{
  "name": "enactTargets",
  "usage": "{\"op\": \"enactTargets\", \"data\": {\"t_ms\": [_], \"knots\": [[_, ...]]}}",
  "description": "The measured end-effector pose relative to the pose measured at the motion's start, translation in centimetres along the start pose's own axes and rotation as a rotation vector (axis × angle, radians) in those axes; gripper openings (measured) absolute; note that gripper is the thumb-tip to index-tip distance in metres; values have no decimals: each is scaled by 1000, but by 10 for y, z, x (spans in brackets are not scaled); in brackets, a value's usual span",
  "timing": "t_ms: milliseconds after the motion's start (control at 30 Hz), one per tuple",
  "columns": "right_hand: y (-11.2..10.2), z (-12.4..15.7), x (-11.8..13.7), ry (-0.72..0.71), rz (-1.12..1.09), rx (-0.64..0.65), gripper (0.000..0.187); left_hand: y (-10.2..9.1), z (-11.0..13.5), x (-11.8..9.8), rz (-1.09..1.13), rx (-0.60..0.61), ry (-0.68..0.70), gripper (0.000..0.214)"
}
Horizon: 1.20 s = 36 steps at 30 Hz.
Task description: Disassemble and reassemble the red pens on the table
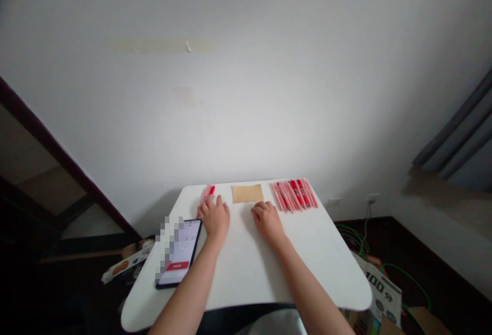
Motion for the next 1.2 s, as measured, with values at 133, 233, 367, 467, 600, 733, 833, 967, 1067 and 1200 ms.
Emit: {"op": "enactTargets", "data": {"t_ms": [133,233,367,467,600,733,833,967,1067,1200], "knots": [[1,1,-3,-3,-15,-20,25,6,-2,3,-43,-25,-41,40],[2,1,-4,-2,-23,-34,25,9,-3,3,-61,-37,-64,42],[3,1,-5,-1,-44,-35,25,7,-6,4,-44,-15,-104,44],[3,2,-5,0,-52,-35,25,4,-7,4,-21,2,-106,44],[4,2,-6,-4,-56,-44,25,3,-8,4,-40,-12,-74,44],[3,2,-7,-1,-64,-43,24,6,-7,4,-45,-15,-60,42],[4,2,-7,3,-72,-34,23,7,-7,5,-44,3,-62,40],[4,2,-7,1,-84,-38,23,8,-7,5,-28,18,-59,38],[3,2,-8,-4,-91,-47,23,8,-7,5,-14,6,-50,39],[3,3,-8,-6,-93,-55,24,9,-7,5,23,6,-32,39]]}}
Point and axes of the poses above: each hand's wrist, its own z-axis away from the middle knuckle, its own y-axis out of the palm, x = y × z, the point moved 3 cm from there along -z, towards the middle knuckle, and after that the axes turned 2 degrees about y, right-handed, at the moved point
